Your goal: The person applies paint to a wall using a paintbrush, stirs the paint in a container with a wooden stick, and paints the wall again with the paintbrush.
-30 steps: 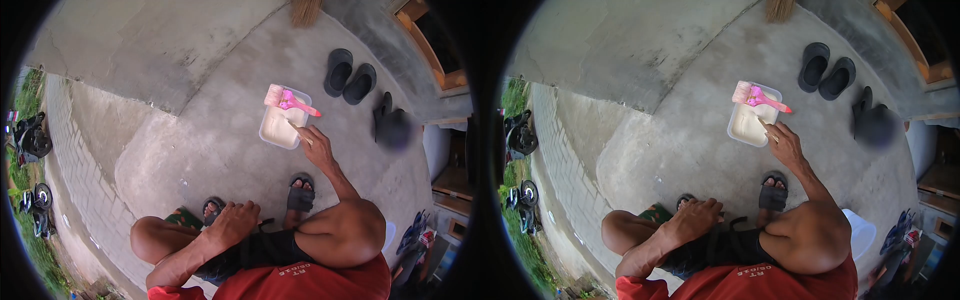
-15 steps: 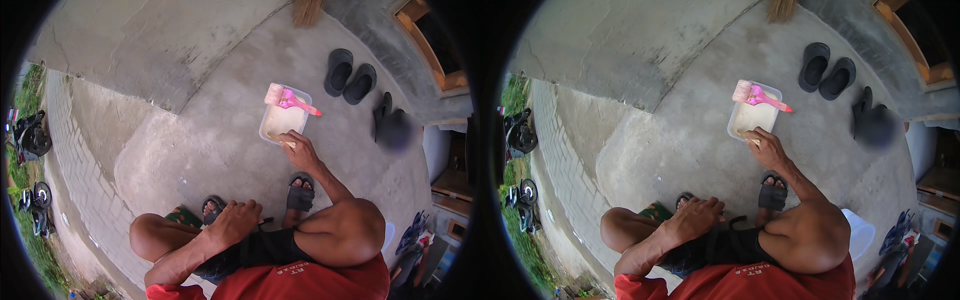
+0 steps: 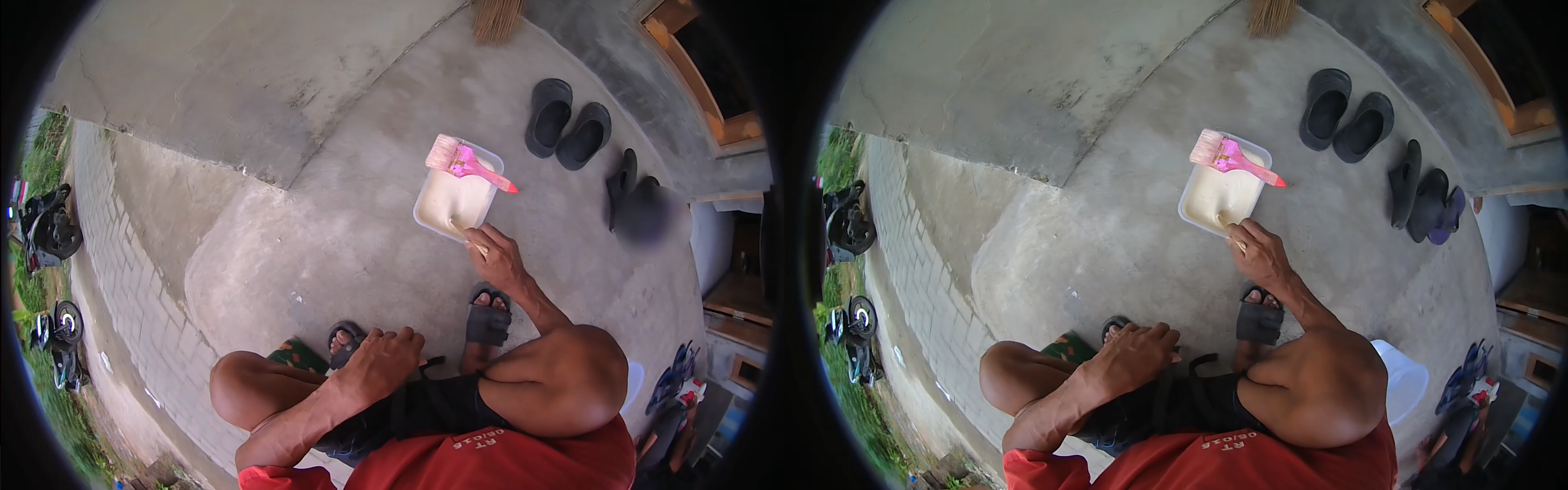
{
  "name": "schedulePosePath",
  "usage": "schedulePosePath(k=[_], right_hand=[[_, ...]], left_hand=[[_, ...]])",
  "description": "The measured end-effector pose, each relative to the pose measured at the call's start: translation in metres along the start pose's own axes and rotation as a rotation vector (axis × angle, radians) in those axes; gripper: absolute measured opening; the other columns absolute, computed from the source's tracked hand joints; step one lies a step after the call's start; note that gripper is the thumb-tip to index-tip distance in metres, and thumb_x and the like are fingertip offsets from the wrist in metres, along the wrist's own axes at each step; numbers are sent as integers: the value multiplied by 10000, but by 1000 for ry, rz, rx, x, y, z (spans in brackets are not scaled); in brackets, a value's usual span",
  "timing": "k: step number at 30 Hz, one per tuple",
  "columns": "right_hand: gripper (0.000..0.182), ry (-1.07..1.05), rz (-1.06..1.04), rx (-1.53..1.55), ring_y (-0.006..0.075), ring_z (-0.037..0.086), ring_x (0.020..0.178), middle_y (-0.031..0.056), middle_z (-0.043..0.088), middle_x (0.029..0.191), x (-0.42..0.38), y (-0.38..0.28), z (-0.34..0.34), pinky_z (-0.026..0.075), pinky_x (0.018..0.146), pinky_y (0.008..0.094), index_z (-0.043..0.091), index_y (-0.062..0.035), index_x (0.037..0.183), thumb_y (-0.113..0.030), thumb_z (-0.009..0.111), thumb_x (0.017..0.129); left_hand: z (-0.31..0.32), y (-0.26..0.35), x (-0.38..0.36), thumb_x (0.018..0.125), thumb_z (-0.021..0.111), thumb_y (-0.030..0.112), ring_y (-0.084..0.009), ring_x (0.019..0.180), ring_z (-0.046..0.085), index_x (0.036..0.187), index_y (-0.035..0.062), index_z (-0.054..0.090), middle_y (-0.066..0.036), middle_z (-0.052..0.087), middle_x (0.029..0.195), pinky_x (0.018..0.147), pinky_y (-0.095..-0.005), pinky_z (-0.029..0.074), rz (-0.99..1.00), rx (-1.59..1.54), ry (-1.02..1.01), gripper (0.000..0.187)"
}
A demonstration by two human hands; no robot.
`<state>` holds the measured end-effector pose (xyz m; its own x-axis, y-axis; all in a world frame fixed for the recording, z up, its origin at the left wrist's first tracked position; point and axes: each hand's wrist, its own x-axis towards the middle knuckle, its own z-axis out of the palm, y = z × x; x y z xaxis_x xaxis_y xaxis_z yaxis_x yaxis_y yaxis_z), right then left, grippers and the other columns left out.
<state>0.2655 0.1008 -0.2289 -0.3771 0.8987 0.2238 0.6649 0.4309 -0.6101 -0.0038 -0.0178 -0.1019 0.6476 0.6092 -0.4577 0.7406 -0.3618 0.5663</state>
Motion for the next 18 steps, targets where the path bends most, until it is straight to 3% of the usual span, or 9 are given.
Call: schedulePosePath(k=[3, 6, 10, 15, 17, 18], right_hand=[[253, 19, -65, 116, 364, 637, 809, 135, 614, 940, 25, 4, 2, 524, 693, 430, 654, -36, 1133, -17, 680, 881], [283, 139, 25, -28, 354, 640, 817, 136, 603, 923, 28, 22, -7, 529, 704, 432, 664, -48, 1169, -23, 681, 888], [311, 14, -43, 24, 343, 642, 808, 137, 600, 919, 5, 6, -4, 530, 698, 425, 658, -47, 1198, 5, 660, 891], [289, 85, -31, -3, 332, 644, 830, 130, 598, 933, 29, 20, -1, 539, 694, 422, 657, -53, 1171, -7, 671, 885], [266, 103, 30, -149, 319, 643, 844, 121, 588, 929, 17, 19, -6, 541, 697, 422, 651, -43, 1143, -12, 680, 880], [251, 86, -35, -166, 313, 642, 837, 115, 579, 917, 11, 11, -6, 544, 695, 426, 646, -34, 1118, -14, 689, 872]], left_hand=[[-1, 0, 0, 1003, 588, 313, -337, 1011, 672, 1116, 15, 586, -155, 636, 1044, 900, -442, 497, 11, 2, 9, 319], [0, -1, -4, 1006, 585, 313, -338, 1013, 672, 1115, 15, 587, -156, 639, 1055, 906, -442, 495, -10, 23, 4, 317], [4, -4, -4, 1017, 562, 294, -333, 999, 676, 1102, 15, 587, -158, 639, 1042, 900, -440, 492, -19, 17, 4, 293], [1, -2, -3, 1025, 543, 278, -314, 970, 685, 1080, 20, 582, -150, 632, 1008, 873, -432, 495, 35, 33, 58, 266], [-2, -1, -3, 995, 600, 303, -356, 1011, 674, 1093, 16, 596, -168, 646, 1061, 903, -453, 505, -42, -3, 7, 304], [-3, 0, -2, 995, 600, 303, -356, 1011, 674, 1093, 16, 596, -168, 646, 1061, 903, -453, 505, -41, -2, 12, 304]])
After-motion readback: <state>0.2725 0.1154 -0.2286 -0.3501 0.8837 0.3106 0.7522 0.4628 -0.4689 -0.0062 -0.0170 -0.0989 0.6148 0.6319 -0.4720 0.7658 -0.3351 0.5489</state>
